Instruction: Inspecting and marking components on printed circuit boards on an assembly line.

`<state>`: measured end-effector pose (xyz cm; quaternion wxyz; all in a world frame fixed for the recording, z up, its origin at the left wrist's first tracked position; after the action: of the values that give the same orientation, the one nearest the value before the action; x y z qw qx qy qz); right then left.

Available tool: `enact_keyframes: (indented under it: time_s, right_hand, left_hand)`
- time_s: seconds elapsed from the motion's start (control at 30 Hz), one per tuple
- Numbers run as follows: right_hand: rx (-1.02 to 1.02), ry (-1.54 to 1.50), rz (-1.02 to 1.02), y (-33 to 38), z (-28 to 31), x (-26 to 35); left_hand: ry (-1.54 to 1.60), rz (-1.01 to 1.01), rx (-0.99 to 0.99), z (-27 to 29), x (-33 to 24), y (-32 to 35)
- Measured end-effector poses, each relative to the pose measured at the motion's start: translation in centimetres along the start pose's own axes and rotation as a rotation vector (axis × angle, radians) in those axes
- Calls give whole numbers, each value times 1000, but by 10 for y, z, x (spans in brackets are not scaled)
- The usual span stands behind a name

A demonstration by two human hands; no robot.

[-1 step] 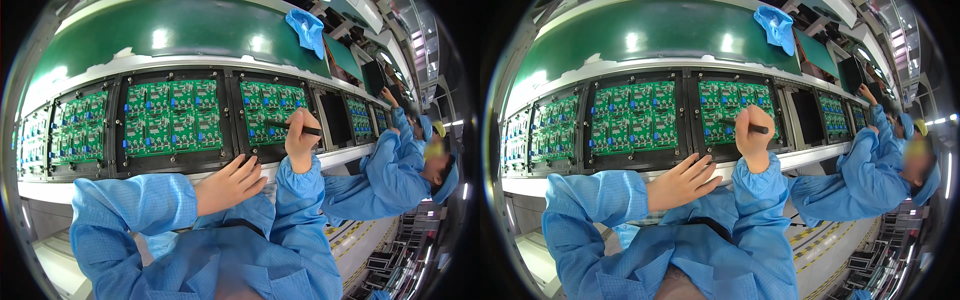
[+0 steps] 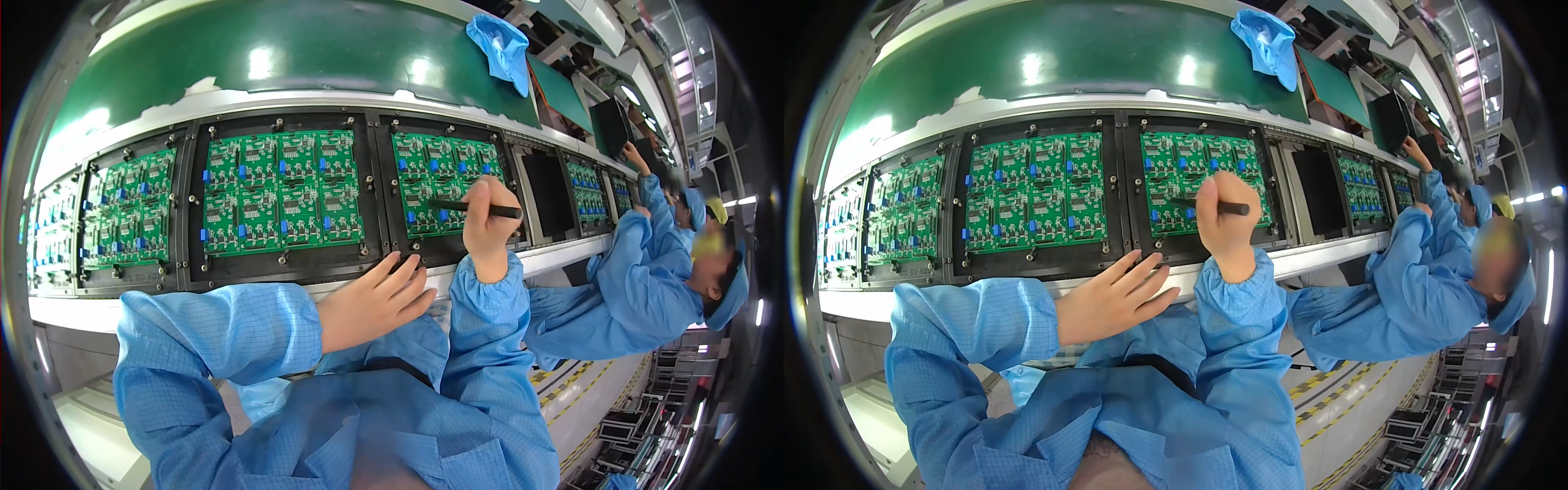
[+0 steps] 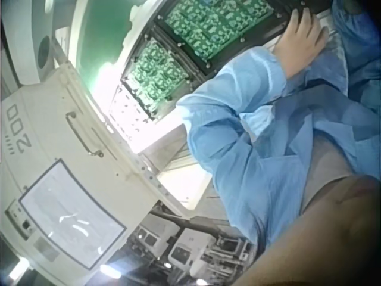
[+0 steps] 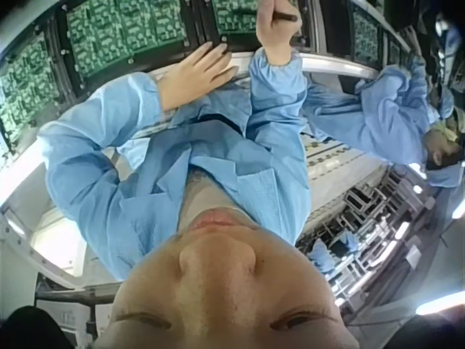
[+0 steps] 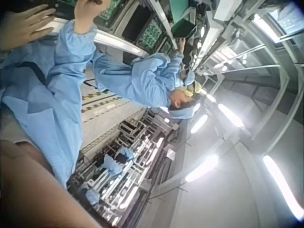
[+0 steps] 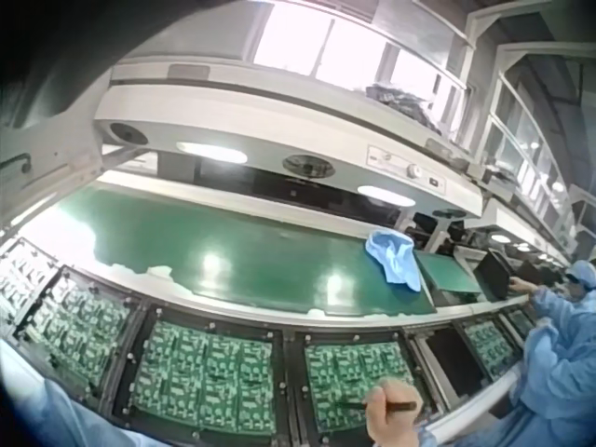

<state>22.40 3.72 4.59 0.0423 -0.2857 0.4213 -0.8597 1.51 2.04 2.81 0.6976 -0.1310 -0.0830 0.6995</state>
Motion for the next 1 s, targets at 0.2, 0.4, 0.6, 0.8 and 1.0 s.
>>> enact_keyframes:
  time_s: [0.2, 0.4, 0.6, 0.8, 1.0]
  right_hand:
    - [192, 133, 34, -8, -8, 13]
    - [188, 128, 78, -12, -6, 8]
    - [-484, -12, 22, -26, 14, -14]
    - [292, 304, -33, -57, 23, -59]
    - [367, 399, 170, -66, 27, -86]
  left_hand:
    - [-8, 2, 7, 1, 1, 2]
    - [-24, -7, 22, 2, 2, -1]
    - [15, 0, 21, 2, 2, -6]
    - [19, 0, 23, 4, 5, -16]
    - [58, 16, 45, 6, 6, -23]
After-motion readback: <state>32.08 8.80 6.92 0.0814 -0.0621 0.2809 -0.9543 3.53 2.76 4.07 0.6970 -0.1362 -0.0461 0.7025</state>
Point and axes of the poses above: each hand's wrist, its own y-axis away from the middle knuckle, its own z-axis out of the back of the hand, x = y × z, the point moved 1 cm from there along -y, towards the middle knuckle, and after that the axes turned 9 degrees about y, right-handed, at the moved point
